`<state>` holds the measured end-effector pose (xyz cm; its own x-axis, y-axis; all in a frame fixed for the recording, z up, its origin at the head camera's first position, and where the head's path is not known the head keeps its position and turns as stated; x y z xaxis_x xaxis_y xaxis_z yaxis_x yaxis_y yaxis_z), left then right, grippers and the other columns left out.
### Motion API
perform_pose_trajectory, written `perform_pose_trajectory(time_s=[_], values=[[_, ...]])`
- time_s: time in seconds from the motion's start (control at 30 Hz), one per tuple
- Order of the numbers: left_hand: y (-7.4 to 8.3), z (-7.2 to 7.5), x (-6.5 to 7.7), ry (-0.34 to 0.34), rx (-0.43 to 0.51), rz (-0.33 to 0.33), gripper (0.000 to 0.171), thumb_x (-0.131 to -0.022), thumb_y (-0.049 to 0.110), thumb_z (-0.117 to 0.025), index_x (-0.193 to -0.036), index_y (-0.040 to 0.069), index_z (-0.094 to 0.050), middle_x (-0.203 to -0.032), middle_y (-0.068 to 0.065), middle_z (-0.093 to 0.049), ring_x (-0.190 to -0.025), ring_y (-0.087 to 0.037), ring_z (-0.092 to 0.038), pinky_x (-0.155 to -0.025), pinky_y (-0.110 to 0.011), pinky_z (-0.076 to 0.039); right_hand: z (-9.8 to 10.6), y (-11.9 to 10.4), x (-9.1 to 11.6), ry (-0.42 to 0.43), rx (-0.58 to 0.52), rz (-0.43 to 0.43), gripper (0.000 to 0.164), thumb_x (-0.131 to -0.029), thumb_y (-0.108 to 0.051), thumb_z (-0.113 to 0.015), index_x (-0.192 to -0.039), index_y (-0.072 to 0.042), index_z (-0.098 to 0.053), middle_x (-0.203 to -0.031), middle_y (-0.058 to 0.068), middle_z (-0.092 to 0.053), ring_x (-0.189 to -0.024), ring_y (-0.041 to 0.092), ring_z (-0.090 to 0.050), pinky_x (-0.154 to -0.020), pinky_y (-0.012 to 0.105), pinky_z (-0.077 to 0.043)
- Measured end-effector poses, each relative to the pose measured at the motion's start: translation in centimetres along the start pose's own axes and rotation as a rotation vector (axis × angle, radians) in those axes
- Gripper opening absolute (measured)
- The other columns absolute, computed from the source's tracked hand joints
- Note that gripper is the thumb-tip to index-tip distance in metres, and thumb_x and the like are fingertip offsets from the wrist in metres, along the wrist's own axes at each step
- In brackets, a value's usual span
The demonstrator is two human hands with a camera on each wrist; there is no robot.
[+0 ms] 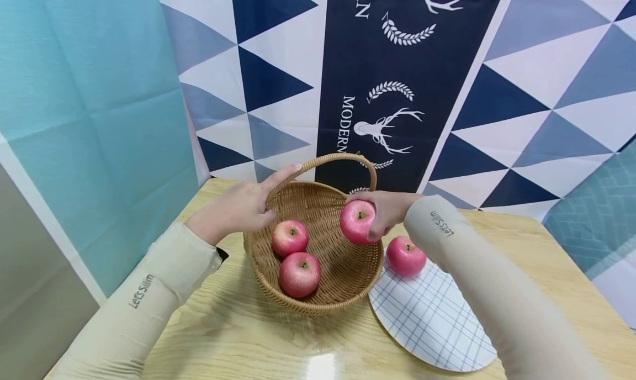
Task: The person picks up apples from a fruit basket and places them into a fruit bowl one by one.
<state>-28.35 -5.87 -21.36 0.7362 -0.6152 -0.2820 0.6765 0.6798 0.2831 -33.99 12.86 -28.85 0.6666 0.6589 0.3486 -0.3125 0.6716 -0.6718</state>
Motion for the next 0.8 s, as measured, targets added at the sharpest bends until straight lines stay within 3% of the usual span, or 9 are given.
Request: perform_pose_trajectory(time_s=[0.27, 0.43, 0.6, 0.8], values=[[0.0, -0.2, 0.0, 0.002, 0.012, 0.020, 0.084, -0.080, 0.000, -0.057, -0.151, 0.021, -0.018, -0.050, 0.006, -0.029, -0.042, -0.009, -0.028, -0.043, -0.025, -0.029, 1.1, 2.7, 3.9, 0.039, -0.121, -0.085, 0.083, -0.064, -0.002, -0.070, -0.138, -0.006, -0.034, -0.117, 0.016, -0.048, -0.095, 0.027, -0.053, -0.074, 0.039, -0.054], [0.3, -0.2, -0.2, 0.012, -0.001, -0.006, 0.083, -0.079, 0.001, -0.056, -0.150, 0.020, -0.018, -0.049, 0.007, -0.028, -0.042, -0.008, -0.027, -0.043, -0.025, -0.029, 1.0, 4.1, 5.6, 0.037, -0.206, -0.107, 0.085, -0.064, 0.000, -0.067, -0.139, -0.004, -0.029, -0.117, 0.016, -0.047, -0.100, 0.027, -0.049, -0.076, 0.043, -0.053], [0.5, 0.0, -0.3, 0.026, -0.011, -0.026, 0.082, -0.078, 0.001, -0.056, -0.150, 0.018, -0.019, -0.049, 0.006, -0.030, -0.041, -0.008, -0.029, -0.043, -0.025, -0.029, 1.6, 5.3, 7.0, 0.077, -0.205, -0.139, 0.087, -0.064, -0.003, -0.069, -0.141, -0.005, -0.028, -0.117, 0.017, -0.046, -0.100, 0.028, -0.048, -0.074, 0.042, -0.054], [0.2, -0.2, -0.2, 0.012, -0.010, 0.014, 0.084, -0.078, 0.000, -0.056, -0.150, 0.021, -0.019, -0.049, 0.005, -0.030, -0.042, -0.009, -0.028, -0.043, -0.026, -0.029, 2.5, 6.8, 8.9, 0.093, -0.265, -0.176, 0.087, -0.066, -0.002, -0.070, -0.141, -0.005, -0.025, -0.119, 0.016, -0.045, -0.105, 0.030, -0.047, -0.076, 0.041, -0.054]])
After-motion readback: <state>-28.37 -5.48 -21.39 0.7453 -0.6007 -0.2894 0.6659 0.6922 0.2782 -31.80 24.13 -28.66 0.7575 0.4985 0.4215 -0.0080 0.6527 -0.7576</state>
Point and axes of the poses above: each hand's wrist, its own x-axis away from the middle knuckle, its own z-axis out of the back of the hand, y = z × x, the point moved 10 cm from there along -x, towards the middle knuckle
